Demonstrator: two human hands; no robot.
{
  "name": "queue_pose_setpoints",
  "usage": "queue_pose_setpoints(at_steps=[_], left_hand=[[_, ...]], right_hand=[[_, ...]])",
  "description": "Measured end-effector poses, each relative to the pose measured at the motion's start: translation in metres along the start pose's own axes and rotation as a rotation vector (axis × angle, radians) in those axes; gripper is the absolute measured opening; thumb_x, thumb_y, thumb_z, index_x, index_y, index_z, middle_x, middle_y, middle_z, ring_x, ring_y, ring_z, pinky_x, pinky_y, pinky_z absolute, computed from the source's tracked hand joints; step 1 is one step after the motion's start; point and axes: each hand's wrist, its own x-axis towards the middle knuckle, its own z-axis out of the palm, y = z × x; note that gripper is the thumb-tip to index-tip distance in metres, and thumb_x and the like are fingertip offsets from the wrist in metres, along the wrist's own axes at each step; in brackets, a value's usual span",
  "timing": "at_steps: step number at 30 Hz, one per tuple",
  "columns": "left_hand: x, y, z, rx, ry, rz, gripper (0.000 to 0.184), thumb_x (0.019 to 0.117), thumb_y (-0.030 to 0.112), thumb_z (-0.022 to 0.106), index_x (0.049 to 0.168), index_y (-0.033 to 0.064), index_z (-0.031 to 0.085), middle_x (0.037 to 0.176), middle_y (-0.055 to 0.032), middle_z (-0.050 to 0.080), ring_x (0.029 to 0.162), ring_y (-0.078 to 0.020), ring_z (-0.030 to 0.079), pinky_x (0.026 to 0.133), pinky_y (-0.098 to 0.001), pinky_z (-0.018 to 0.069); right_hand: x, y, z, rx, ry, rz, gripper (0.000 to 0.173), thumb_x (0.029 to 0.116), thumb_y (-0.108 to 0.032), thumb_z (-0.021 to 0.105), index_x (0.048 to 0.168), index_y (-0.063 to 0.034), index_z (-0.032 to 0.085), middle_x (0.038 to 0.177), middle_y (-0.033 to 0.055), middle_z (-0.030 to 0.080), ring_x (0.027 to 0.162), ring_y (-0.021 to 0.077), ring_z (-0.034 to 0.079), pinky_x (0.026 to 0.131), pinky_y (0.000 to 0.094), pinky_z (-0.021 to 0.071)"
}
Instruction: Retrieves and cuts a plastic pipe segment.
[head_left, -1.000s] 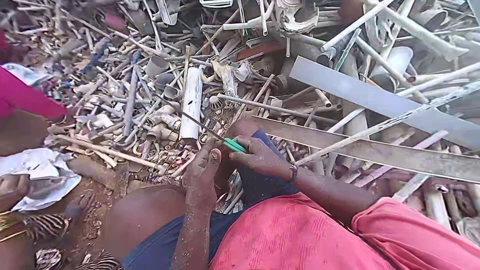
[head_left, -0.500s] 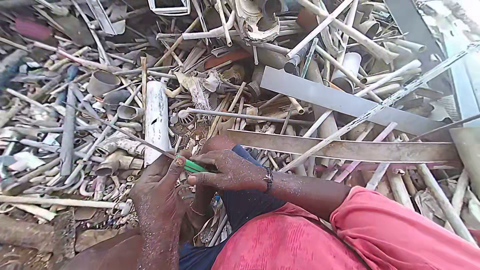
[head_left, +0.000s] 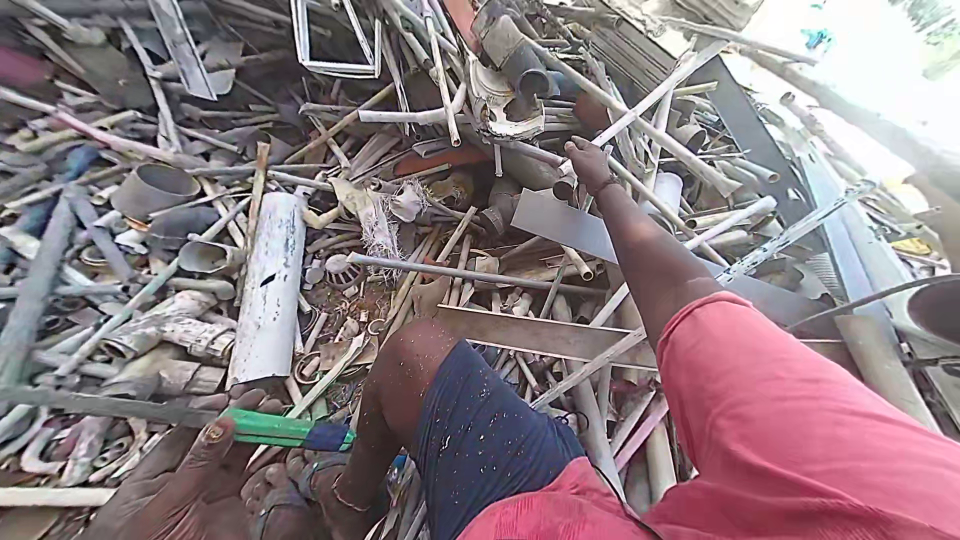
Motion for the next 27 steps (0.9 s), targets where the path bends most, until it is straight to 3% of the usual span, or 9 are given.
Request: queue_pose_setpoints(at_steps=[2, 6, 9, 14, 16, 18, 21, 23, 27], left_hand=[[-0.002, 0.004, -0.004, -0.010, 0.017, 0.001, 0.018, 0.1063, 0.005, 0.046, 0.120, 0.0050, 0.057, 0.105, -0.0061, 0.075, 0.094, -0.0203, 0.074, 0.089, -0.0373, 0.0616], [-0.004, 0.004, -0.018, 0.020, 0.075, 0.008, 0.017, 0.1052, 0.006, 0.048, 0.119, 0.0054, 0.058, 0.104, -0.0041, 0.075, 0.095, -0.0179, 0.074, 0.088, -0.0352, 0.0614], [-0.004, 0.004, -0.017, 0.019, 0.080, -0.006, 0.017, 0.1050, 0.006, 0.050, 0.120, 0.0047, 0.058, 0.104, -0.0051, 0.075, 0.095, -0.0200, 0.074, 0.088, -0.0370, 0.0619], [-0.003, 0.005, -0.012, 0.028, 0.072, -0.029, 0.018, 0.1052, 0.005, 0.049, 0.120, 0.0050, 0.058, 0.104, -0.0044, 0.075, 0.094, -0.0192, 0.074, 0.087, -0.0365, 0.0623], [-0.002, 0.006, -0.010, 0.022, 0.073, -0.029, 0.018, 0.1051, 0.005, 0.048, 0.120, 0.0047, 0.058, 0.103, -0.0044, 0.075, 0.093, -0.0187, 0.074, 0.087, -0.0361, 0.0619], [-0.002, 0.005, -0.011, 0.023, 0.063, -0.040, 0.018, 0.1054, 0.005, 0.048, 0.121, 0.0046, 0.058, 0.103, -0.0043, 0.075, 0.093, -0.0187, 0.074, 0.087, -0.0358, 0.0618], [-0.002, 0.002, -0.016, 0.029, 0.073, -0.044, 0.020, 0.1050, 0.004, 0.048, 0.121, 0.0053, 0.059, 0.102, -0.0036, 0.076, 0.092, -0.0188, 0.075, 0.086, -0.0351, 0.0628], [-0.003, 0.001, -0.014, 0.025, 0.104, -0.034, 0.020, 0.1041, 0.003, 0.048, 0.120, 0.0044, 0.060, 0.100, -0.0047, 0.077, 0.089, -0.0189, 0.076, 0.083, -0.0347, 0.0633], [-0.007, 0.004, -0.011, 0.001, 0.129, -0.025, 0.020, 0.1036, 0.002, 0.051, 0.121, 0.0012, 0.060, 0.100, -0.0069, 0.076, 0.089, -0.0194, 0.075, 0.083, -0.0348, 0.0630]], right_hand=[[0.024, 0.022, 0.007, 0.015, -0.030, 0.102, 0.058, 0.1077, -0.045, 0.045, 0.157, -0.0148, 0.044, 0.156, 0.0177, 0.048, 0.143, 0.0369, 0.045, 0.112, 0.0635, 0.0378], [0.046, 0.033, 0.030, -0.035, -0.081, 0.141, 0.067, 0.1095, -0.049, 0.039, 0.163, -0.0093, 0.030, 0.165, 0.0177, 0.034, 0.154, 0.0347, 0.029, 0.123, 0.0605, 0.0237], [0.055, 0.036, 0.031, -0.056, -0.141, 0.178, 0.066, 0.1106, -0.050, 0.035, 0.160, -0.0064, 0.036, 0.163, 0.0188, 0.037, 0.153, 0.0349, 0.032, 0.122, 0.0595, 0.0255], [0.052, 0.036, 0.028, 0.152, 0.246, 0.132, 0.037, 0.1038, -0.037, 0.058, 0.126, -0.0103, 0.070, 0.123, 0.0166, 0.068, 0.112, 0.0306, 0.063, 0.095, 0.0534, 0.0479], [0.049, 0.026, 0.021, 0.333, 0.447, 0.144, 0.046, 0.0947, -0.025, 0.067, 0.136, -0.0056, 0.056, 0.128, 0.0189, 0.064, 0.114, 0.0306, 0.064, 0.094, 0.0508, 0.0527], [0.039, 0.016, 0.005, 0.715, 0.545, 0.202, 0.061, 0.0914, -0.014, 0.068, 0.144, -0.0056, 0.040, 0.123, 0.0177, 0.060, 0.102, 0.0254, 0.066, 0.080, 0.0428, 0.0593], [0.033, 0.000, -0.033, 1.203, 0.511, 0.186, 0.010, 0.1006, -0.019, 0.049, 0.106, -0.0112, 0.048, 0.076, 0.0048, 0.051, 0.056, 0.0128, 0.050, 0.051, 0.0283, 0.0467], [0.035, -0.012, -0.068, 1.326, 0.474, 0.104, 0.024, 0.1102, -0.036, 0.040, 0.097, -0.0163, 0.045, 0.068, -0.0017, 0.043, 0.051, 0.0070, 0.042, 0.049, 0.0221, 0.0402], [0.020, -0.054, -0.121, 1.244, 0.511, -0.050, 0.028, 0.1106, -0.037, 0.041, 0.093, -0.0160, 0.048, 0.064, -0.0032, 0.044, 0.050, 0.0065, 0.043, 0.049, 0.0220, 0.0409]])
